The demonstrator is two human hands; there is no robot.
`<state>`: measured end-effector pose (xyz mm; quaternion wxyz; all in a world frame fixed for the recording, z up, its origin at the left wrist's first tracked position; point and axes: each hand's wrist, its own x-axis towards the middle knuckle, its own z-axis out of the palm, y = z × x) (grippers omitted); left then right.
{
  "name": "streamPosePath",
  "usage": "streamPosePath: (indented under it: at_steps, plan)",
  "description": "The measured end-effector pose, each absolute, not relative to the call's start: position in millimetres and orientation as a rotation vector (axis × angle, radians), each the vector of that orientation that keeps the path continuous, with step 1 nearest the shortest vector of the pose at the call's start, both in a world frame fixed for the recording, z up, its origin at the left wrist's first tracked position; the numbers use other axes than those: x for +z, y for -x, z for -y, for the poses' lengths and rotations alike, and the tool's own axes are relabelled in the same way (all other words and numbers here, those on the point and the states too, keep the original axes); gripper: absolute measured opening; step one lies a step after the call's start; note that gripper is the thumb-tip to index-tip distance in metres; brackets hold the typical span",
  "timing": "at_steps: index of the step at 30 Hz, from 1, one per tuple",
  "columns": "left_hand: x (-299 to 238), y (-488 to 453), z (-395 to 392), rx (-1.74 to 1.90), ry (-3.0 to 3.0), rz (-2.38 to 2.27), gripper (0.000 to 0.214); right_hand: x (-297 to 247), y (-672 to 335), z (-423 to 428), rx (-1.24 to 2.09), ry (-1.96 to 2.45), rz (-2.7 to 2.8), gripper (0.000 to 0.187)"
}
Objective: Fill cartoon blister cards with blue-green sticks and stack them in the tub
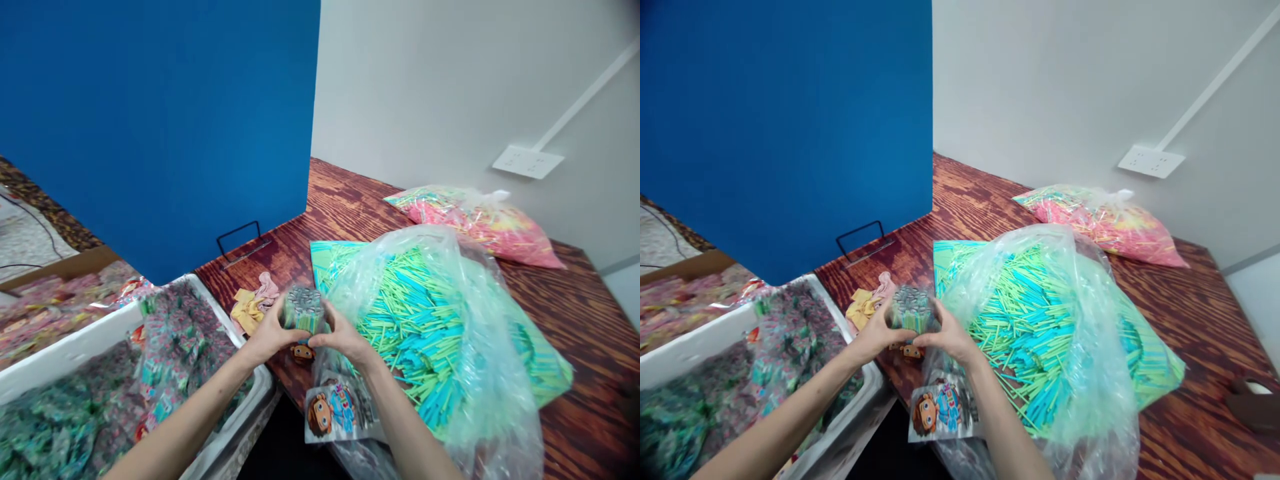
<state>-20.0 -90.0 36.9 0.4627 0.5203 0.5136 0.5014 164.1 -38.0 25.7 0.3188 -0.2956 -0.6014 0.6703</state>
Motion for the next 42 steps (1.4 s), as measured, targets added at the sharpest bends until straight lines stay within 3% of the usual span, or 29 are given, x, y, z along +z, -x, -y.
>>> streamPosePath:
  at_steps: [3, 7, 13, 19, 22, 26, 32, 37, 42]
  plan:
    - [45, 19, 94, 1.243, -1.303, -1.272, 0.074, 42, -161, 43, 1.628, 0.763, 1.678, 0.082]
    - [66, 20, 100, 1.304, -1.275, -1.232, 0.07, 76, -160, 54, 1.426, 0.775, 1.76, 0.076]
    - [74, 31, 98, 1.398, -1.03, -1.175, 0.069, 98, -178, 50, 1.497, 0.758, 1.832, 0.095]
    - [69, 31, 91, 1.344, -1.018, -1.187, 0.073, 84, -176, 45, 1.485, 0.907, 1.853, 0.08]
    - [58, 24, 89, 1.372, -1.054, -1.198, 0.078, 77, -166, 48, 1.476, 0.93, 1.821, 0.096]
    - [35, 12, 89, 1.43, -0.956, -1.183, 0.083, 56, -159, 48, 1.727, 0.748, 1.693, 0.104]
    - [49, 1, 96, 1.435, -1.127, -1.269, 0.082, 53, -160, 46, 1.716, 0.739, 1.511, 0.072]
    - [46, 14, 102, 1.243, -1.288, -1.295, 0.094, 37, -156, 55, 1.549, 0.742, 1.632, 0.07]
    - [17, 15, 98, 1.232, -1.267, -1.34, 0.067, 5, -143, 58, 1.437, 0.825, 1.626, 0.058]
